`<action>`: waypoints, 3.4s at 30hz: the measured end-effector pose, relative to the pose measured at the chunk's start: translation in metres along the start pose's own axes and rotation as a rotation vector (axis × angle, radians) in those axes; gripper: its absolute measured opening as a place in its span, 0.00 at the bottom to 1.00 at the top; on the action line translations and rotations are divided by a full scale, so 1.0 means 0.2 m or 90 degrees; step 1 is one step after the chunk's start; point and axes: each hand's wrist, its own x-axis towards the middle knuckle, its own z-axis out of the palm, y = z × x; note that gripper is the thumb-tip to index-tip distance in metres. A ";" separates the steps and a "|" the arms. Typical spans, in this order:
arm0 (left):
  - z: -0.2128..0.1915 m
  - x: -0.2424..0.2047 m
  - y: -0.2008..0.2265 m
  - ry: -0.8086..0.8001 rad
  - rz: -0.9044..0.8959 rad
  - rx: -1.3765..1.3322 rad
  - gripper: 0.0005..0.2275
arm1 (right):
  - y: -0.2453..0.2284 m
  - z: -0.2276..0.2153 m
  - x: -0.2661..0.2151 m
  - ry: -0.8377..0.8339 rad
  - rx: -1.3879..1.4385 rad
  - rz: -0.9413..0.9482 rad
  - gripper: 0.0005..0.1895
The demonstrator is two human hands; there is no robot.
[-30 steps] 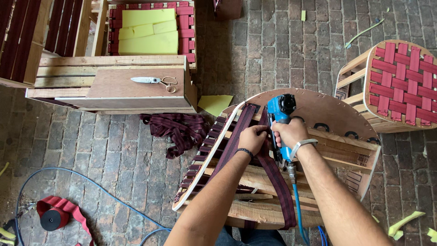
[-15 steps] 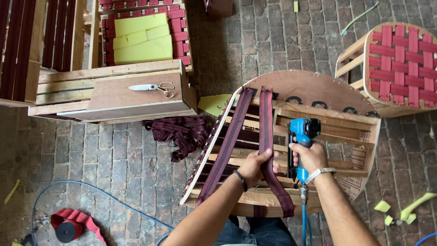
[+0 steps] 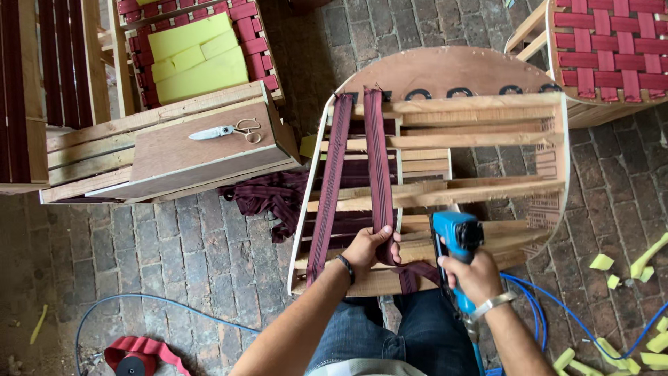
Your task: The person weaves maroon fabric straps through the slats of a wooden chair seat frame, using a pneumatic staple gun to secure the straps. They cut excess strap with scissors, adjust the weave, and flip the chair to continue attaching straps to the underside.
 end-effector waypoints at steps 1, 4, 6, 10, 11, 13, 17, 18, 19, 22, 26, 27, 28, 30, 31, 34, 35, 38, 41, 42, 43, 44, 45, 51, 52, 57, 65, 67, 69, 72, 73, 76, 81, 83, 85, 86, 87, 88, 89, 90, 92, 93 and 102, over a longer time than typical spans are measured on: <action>-0.02 -0.01 0.01 0.007 -0.007 -0.008 0.15 | 0.08 0.01 -0.03 -0.010 -0.033 0.011 0.08; -0.12 -0.08 0.00 0.025 -0.003 -0.001 0.14 | 0.31 0.08 -0.12 -0.007 -0.083 0.046 0.13; -0.18 -0.16 0.00 0.040 0.010 0.014 0.14 | 0.43 0.14 -0.15 0.008 -0.130 0.039 0.13; -0.31 -0.29 0.02 0.089 0.012 0.051 0.12 | 0.58 0.30 -0.17 0.081 -0.190 -0.090 0.12; -0.34 -0.31 0.01 0.105 0.008 0.062 0.12 | 0.60 0.33 -0.19 0.106 -0.183 -0.136 0.12; -0.36 -0.32 -0.01 0.100 0.011 0.102 0.12 | 0.58 0.37 -0.20 0.122 -0.150 -0.052 0.11; -0.38 -0.28 -0.14 0.097 0.018 0.128 0.11 | 0.41 0.41 -0.15 0.156 0.006 -0.017 0.08; -0.38 -0.26 -0.20 0.090 0.019 0.127 0.11 | 0.35 0.40 -0.13 0.166 0.054 -0.015 0.09; -0.38 -0.24 -0.27 0.082 0.021 0.126 0.11 | 0.30 0.39 -0.11 0.173 0.136 -0.033 0.11; -0.41 -0.27 -0.53 0.090 -0.027 0.184 0.11 | 0.20 0.39 -0.10 0.194 0.240 -0.001 0.11; -0.46 -0.30 -0.89 0.044 -0.020 0.164 0.10 | 0.16 0.37 -0.08 0.191 0.287 0.005 0.11; -0.49 -0.28 -0.94 0.065 -0.027 0.196 0.10 | 0.17 0.36 -0.07 0.197 0.258 0.000 0.08; -0.54 -0.28 -0.99 0.093 -0.031 0.228 0.10 | 0.18 0.37 -0.05 0.196 0.230 -0.003 0.07; -0.63 -0.28 -1.05 0.116 -0.031 0.271 0.10 | 0.20 0.37 -0.04 0.187 0.218 -0.013 0.05; -0.68 -0.28 -1.06 0.112 -0.026 0.282 0.10 | 0.20 0.38 -0.03 0.180 0.235 -0.019 0.05; -0.76 -0.22 -1.07 0.101 0.010 0.266 0.10 | 0.18 0.39 0.00 0.167 0.238 -0.032 0.05; -0.77 -0.18 -1.08 0.095 0.023 0.252 0.11 | 0.17 0.38 0.01 0.167 0.231 -0.033 0.04; -0.79 -0.09 -1.10 0.127 -0.004 0.282 0.10 | 0.22 0.35 -0.03 0.174 0.184 -0.032 0.06; -0.78 -0.05 -1.09 0.149 -0.037 0.373 0.09 | 0.34 0.40 -0.17 0.251 0.122 -0.073 0.05; -0.76 -0.02 -1.09 0.186 -0.076 0.405 0.09 | 0.41 0.44 -0.24 0.237 0.132 -0.105 0.07; -0.75 0.00 -1.09 0.223 -0.115 0.438 0.10 | 0.49 0.46 -0.34 0.223 0.142 -0.137 0.11; -0.74 0.02 -1.08 0.264 -0.153 0.469 0.11 | 0.58 0.51 -0.42 0.226 0.116 -0.136 0.08; -0.74 0.02 -1.09 0.266 -0.083 0.503 0.11 | 0.66 0.56 -0.49 0.228 0.089 -0.134 0.08; -0.84 0.11 -1.14 0.310 -0.044 0.661 0.15 | 0.98 0.78 -0.58 0.212 -0.005 -0.105 0.11; -0.86 0.10 -1.14 0.307 -0.006 0.673 0.15 | 1.00 0.81 -0.57 0.231 -0.048 -0.169 0.12; -0.82 0.09 -1.09 0.345 -0.063 0.627 0.17 | 1.02 0.87 -0.56 0.227 -0.068 -0.204 0.11; -0.75 0.05 -1.03 0.321 -0.096 0.681 0.20 | 0.98 0.93 -0.55 0.269 -0.070 -0.258 0.10; -0.78 0.06 -1.03 0.315 -0.065 0.696 0.19 | 0.98 0.93 -0.54 0.271 -0.059 -0.263 0.10; -0.81 0.06 -1.05 0.313 -0.072 0.686 0.19 | 0.98 0.94 -0.54 0.266 -0.066 -0.252 0.10; -0.80 0.08 -1.05 0.314 -0.092 0.652 0.18 | 0.98 0.94 -0.54 0.265 -0.093 -0.243 0.09; -0.80 0.08 -1.04 0.310 -0.078 0.657 0.17 | 0.97 0.94 -0.54 0.272 -0.092 -0.252 0.08; -0.78 0.05 -1.02 0.290 -0.046 0.656 0.17 | 0.96 0.98 -0.57 0.262 -0.095 -0.280 0.08; -0.76 0.02 -0.99 0.238 -0.098 0.498 0.17 | 0.88 1.00 -0.57 0.260 -0.083 -0.356 0.10; -0.79 0.02 -0.99 0.220 -0.132 0.549 0.19 | 0.86 1.03 -0.57 0.259 -0.095 -0.367 0.09; -0.80 0.06 -1.02 0.247 -0.084 0.503 0.21 | 0.86 1.02 -0.56 0.251 -0.115 -0.359 0.11; -0.82 0.07 -1.03 0.259 -0.061 0.481 0.23 | 0.86 1.02 -0.57 0.248 -0.124 -0.354 0.12; -0.84 0.08 -1.04 0.251 -0.074 0.498 0.22 | 0.87 1.02 -0.58 0.248 -0.132 -0.347 0.12; -0.85 0.08 -1.06 0.241 -0.088 0.515 0.21 | 0.87 1.02 -0.58 0.249 -0.142 -0.340 0.12; -0.87 0.10 -1.08 0.231 -0.101 0.532 0.21 | 0.88 1.01 -0.58 0.251 -0.152 -0.332 0.12; -0.88 0.11 -1.09 0.227 -0.050 0.551 0.21 | 0.89 1.00 -0.57 0.259 -0.153 -0.331 0.11; -0.90 0.11 -1.10 0.217 0.051 0.589 0.22 | 0.91 1.00 -0.55 0.274 -0.155 -0.326 0.11; -0.91 0.12 -1.10 0.244 0.004 0.573 0.21 | 0.92 1.00 -0.54 0.269 -0.157 -0.323 0.11; -0.61 -0.10 -0.80 0.161 0.047 0.587 0.12 | 0.69 0.73 -0.63 0.255 -0.117 -0.224 0.13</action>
